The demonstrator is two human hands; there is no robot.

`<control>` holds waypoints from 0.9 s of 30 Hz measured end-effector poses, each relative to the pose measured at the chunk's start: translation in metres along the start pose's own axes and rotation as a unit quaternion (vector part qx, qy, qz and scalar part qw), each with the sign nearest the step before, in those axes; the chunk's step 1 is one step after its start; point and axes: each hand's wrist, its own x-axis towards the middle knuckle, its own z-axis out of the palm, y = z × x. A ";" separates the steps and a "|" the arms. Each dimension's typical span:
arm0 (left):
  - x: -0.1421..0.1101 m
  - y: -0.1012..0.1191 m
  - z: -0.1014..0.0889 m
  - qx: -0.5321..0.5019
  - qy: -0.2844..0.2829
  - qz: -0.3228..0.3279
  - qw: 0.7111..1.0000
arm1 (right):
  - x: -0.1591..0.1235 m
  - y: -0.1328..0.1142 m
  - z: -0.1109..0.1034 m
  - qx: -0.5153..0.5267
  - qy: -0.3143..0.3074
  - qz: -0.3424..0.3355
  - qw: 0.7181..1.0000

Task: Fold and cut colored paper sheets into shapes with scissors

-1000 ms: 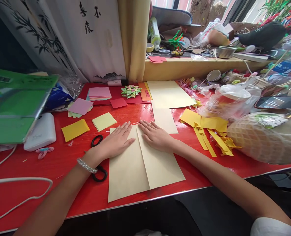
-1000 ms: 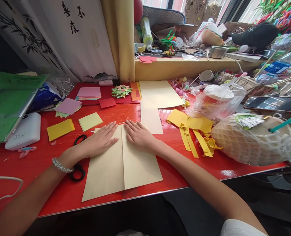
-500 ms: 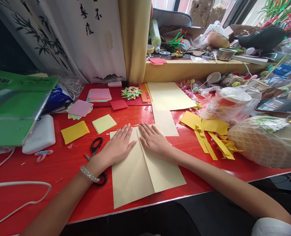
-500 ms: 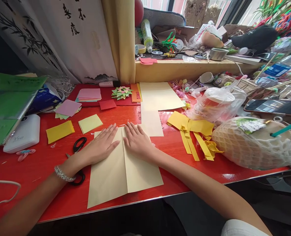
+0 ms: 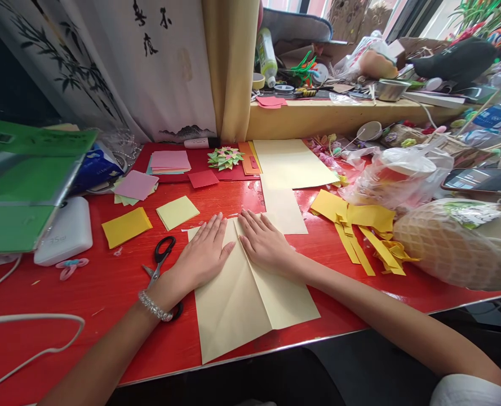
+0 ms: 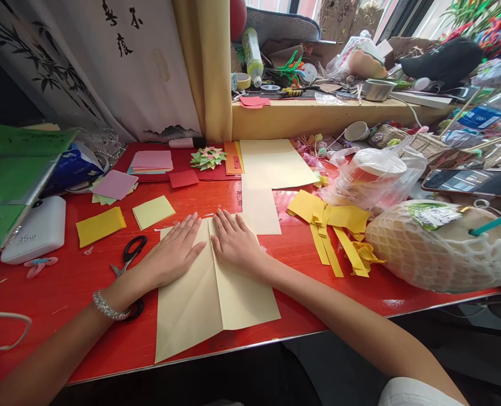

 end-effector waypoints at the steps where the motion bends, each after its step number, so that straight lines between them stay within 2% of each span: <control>1: 0.000 0.000 0.000 0.001 0.003 0.001 1.000 | 0.000 0.000 0.000 -0.001 0.000 0.000 1.000; 16: -0.002 0.005 0.003 0.004 0.017 -0.018 1.000 | 0.000 -0.001 -0.001 -0.007 -0.006 0.001 1.000; 27: -0.002 0.010 0.008 0.001 0.053 -0.030 0.998 | 0.000 0.000 -0.003 0.004 -0.011 -0.001 1.000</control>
